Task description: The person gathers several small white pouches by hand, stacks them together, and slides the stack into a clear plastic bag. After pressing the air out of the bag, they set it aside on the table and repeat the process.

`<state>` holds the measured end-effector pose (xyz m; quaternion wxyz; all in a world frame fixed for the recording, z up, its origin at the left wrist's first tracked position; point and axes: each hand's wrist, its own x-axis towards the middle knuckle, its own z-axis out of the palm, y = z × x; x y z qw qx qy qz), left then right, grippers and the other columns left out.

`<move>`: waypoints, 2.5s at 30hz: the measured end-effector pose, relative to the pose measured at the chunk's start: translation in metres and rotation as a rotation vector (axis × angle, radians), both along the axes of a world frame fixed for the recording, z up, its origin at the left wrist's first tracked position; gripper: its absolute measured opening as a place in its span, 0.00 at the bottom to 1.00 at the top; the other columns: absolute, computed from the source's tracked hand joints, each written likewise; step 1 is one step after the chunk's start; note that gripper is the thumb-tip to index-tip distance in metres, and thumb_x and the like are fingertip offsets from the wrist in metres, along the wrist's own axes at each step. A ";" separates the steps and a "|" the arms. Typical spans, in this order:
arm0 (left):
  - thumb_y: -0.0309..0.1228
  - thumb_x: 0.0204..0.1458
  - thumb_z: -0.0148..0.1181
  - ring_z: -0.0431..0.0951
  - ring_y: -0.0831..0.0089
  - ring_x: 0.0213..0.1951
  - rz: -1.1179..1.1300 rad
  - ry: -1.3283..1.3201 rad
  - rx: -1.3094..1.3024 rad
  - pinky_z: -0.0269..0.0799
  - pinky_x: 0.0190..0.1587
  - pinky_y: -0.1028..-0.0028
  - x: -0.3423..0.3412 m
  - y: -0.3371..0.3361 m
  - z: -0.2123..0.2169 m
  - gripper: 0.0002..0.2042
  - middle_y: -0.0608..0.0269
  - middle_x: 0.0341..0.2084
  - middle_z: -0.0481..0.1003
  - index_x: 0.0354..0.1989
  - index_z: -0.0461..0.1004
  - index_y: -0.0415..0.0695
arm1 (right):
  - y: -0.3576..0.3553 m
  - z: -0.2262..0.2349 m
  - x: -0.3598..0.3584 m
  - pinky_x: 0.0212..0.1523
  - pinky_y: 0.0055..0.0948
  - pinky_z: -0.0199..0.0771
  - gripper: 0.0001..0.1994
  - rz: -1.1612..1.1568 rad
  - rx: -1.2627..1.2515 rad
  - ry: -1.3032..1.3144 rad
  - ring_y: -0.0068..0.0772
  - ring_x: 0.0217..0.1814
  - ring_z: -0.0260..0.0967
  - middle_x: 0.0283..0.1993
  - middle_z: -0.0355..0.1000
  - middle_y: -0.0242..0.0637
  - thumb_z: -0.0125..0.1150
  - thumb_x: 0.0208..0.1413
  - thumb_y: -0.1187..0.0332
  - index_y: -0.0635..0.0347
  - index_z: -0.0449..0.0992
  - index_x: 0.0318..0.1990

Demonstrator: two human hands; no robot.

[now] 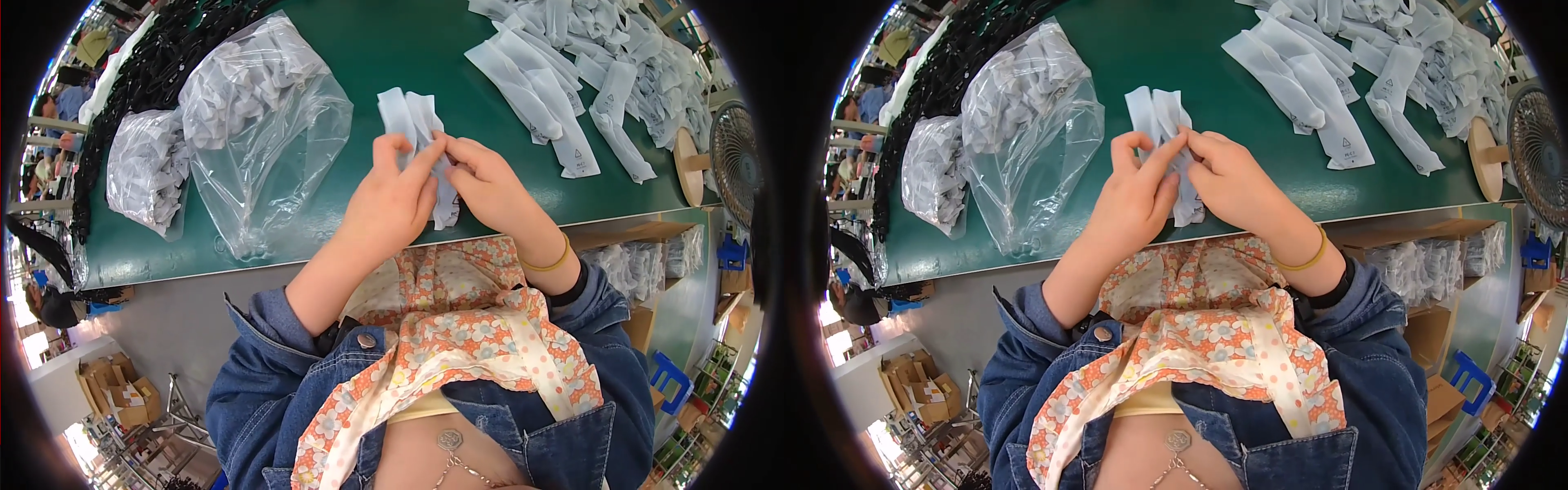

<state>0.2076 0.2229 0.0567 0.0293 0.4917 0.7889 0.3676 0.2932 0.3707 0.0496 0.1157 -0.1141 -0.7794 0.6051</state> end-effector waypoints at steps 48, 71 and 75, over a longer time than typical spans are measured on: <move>0.29 0.45 0.56 0.74 0.63 0.24 -0.058 0.205 -0.228 0.73 0.26 0.68 -0.002 0.006 0.011 0.24 0.57 0.32 0.64 0.54 0.70 0.60 | 0.042 0.009 0.022 0.39 0.33 0.69 0.14 -0.137 0.929 0.012 0.43 0.39 0.68 0.34 0.68 0.44 0.60 0.47 0.73 0.65 0.73 0.43; 0.18 0.47 0.49 0.74 0.66 0.26 0.062 -0.389 0.167 0.71 0.31 0.71 -0.005 -0.024 -0.003 0.17 0.53 0.35 0.66 0.46 0.70 0.47 | 0.023 0.024 0.017 0.42 0.34 0.69 0.22 0.042 0.647 -0.170 0.46 0.42 0.67 0.37 0.66 0.48 0.58 0.53 0.65 0.67 0.69 0.54; 0.14 0.47 0.46 0.73 0.68 0.30 0.031 -0.744 0.185 0.70 0.35 0.72 -0.019 -0.043 -0.013 0.13 0.53 0.35 0.68 0.40 0.67 0.41 | 0.003 0.032 0.011 0.43 0.37 0.67 0.30 -0.008 0.752 -0.246 0.48 0.44 0.67 0.39 0.65 0.51 0.59 0.53 0.54 0.69 0.65 0.58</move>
